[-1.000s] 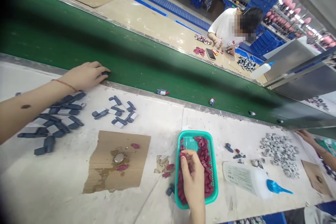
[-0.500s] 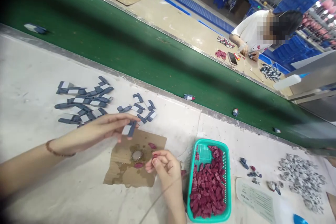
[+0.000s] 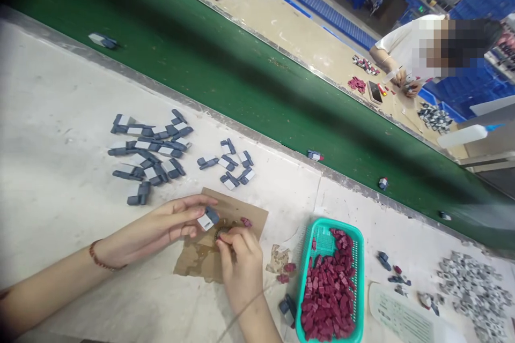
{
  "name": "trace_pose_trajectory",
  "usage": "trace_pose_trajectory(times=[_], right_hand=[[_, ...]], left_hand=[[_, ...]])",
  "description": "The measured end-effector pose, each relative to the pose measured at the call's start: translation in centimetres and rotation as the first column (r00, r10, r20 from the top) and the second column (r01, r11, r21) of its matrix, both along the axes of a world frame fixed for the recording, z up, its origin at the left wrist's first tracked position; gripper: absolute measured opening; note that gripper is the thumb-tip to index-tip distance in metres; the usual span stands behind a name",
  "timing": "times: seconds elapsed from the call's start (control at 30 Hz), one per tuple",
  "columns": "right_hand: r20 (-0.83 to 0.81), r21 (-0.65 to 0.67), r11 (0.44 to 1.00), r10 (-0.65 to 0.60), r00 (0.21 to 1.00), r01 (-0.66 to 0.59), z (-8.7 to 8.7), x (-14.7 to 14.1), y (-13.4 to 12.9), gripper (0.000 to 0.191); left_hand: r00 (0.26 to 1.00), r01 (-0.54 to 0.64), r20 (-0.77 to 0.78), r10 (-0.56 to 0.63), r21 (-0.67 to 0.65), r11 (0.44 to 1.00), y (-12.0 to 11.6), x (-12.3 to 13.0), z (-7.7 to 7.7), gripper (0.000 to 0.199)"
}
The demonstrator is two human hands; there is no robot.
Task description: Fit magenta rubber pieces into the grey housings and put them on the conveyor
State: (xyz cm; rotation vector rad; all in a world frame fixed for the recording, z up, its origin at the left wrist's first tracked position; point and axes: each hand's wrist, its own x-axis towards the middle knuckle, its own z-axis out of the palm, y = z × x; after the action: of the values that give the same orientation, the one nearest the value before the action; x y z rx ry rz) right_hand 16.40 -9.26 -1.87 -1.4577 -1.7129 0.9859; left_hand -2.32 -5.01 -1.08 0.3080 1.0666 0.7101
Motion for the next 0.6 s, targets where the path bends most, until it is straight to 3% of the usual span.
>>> trace_pose_trajectory(times=[0.17,0.27,0.33,0.47,0.6], right_hand=[[0.073,0.046,0.999,0.019,0.997,-0.022,-0.2,0.1,-0.3,0.016],[-0.006,-0.007,1.000,-0.026,1.000,0.026,0.0,0.2,0.0,0.014],[-0.129,-0.099,0.987,-0.138,0.982,0.126,0.2,0.2,0.2,0.009],[-0.385,-0.306,0.911,-0.384,0.839,0.276,1.0,0.2,0.4,0.006],[-0.493,-0.322,0.894,-0.439,0.751,0.311,1.9,-0.3,0.4,0.009]], left_hand=[[0.994,0.035,0.103,-0.032,-0.027,0.999,0.0,-0.3,0.2,0.040],[0.987,0.058,0.149,-0.055,-0.014,0.998,-0.3,-0.1,-0.2,0.046],[0.989,0.046,0.141,-0.048,0.014,0.999,-0.5,0.2,-0.5,0.047],[0.997,0.030,0.074,-0.038,0.107,0.994,-1.0,0.7,-0.8,0.044],[0.998,0.045,0.045,-0.053,0.154,0.987,-1.2,0.9,-0.7,0.040]])
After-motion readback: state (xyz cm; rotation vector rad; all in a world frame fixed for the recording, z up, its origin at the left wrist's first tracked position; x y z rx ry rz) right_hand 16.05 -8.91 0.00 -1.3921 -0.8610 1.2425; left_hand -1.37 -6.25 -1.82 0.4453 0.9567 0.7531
